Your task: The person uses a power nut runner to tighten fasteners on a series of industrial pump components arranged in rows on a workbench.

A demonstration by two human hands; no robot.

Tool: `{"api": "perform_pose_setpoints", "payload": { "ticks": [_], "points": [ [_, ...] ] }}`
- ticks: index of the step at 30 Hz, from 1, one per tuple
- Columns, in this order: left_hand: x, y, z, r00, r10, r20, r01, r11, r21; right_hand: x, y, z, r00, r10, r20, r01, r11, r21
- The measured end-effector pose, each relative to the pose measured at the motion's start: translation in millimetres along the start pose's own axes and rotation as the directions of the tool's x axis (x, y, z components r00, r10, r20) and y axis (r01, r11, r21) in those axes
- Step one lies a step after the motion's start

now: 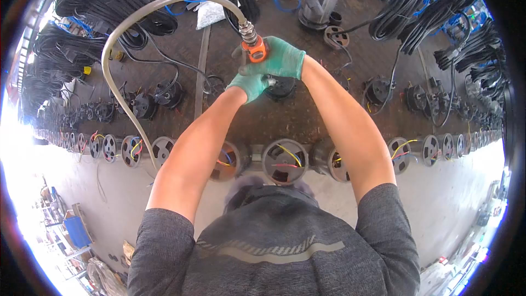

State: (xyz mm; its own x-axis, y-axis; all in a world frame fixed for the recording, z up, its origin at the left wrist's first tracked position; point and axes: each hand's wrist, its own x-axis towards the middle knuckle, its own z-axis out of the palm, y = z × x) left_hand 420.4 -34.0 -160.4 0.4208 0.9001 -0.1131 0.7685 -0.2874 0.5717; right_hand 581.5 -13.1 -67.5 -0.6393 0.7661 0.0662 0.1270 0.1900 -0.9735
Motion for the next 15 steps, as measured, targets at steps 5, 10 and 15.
{"api": "perform_pose_setpoints", "payload": {
  "ticks": [5, 10, 15],
  "points": [
    [7.2, 7.4, 10.0, 0.990, -0.138, 0.005, 0.128, 0.909, -0.397, -3.8, 2.0, -10.5, 0.998, 0.043, 0.036, -0.044, 0.998, 0.033],
    [11.5, -4.1, 16.2, 0.996, -0.085, 0.007, 0.084, 0.957, -0.277, -3.2, 12.1, -7.2, 0.997, -0.038, 0.074, 0.027, 0.989, 0.146],
    [6.5, -6.7, 14.9, 0.999, -0.026, -0.019, 0.022, 0.980, -0.196, 4.1, 19.6, -5.2, 0.993, 0.040, 0.115, -0.054, 0.991, 0.124]
  ]
}}
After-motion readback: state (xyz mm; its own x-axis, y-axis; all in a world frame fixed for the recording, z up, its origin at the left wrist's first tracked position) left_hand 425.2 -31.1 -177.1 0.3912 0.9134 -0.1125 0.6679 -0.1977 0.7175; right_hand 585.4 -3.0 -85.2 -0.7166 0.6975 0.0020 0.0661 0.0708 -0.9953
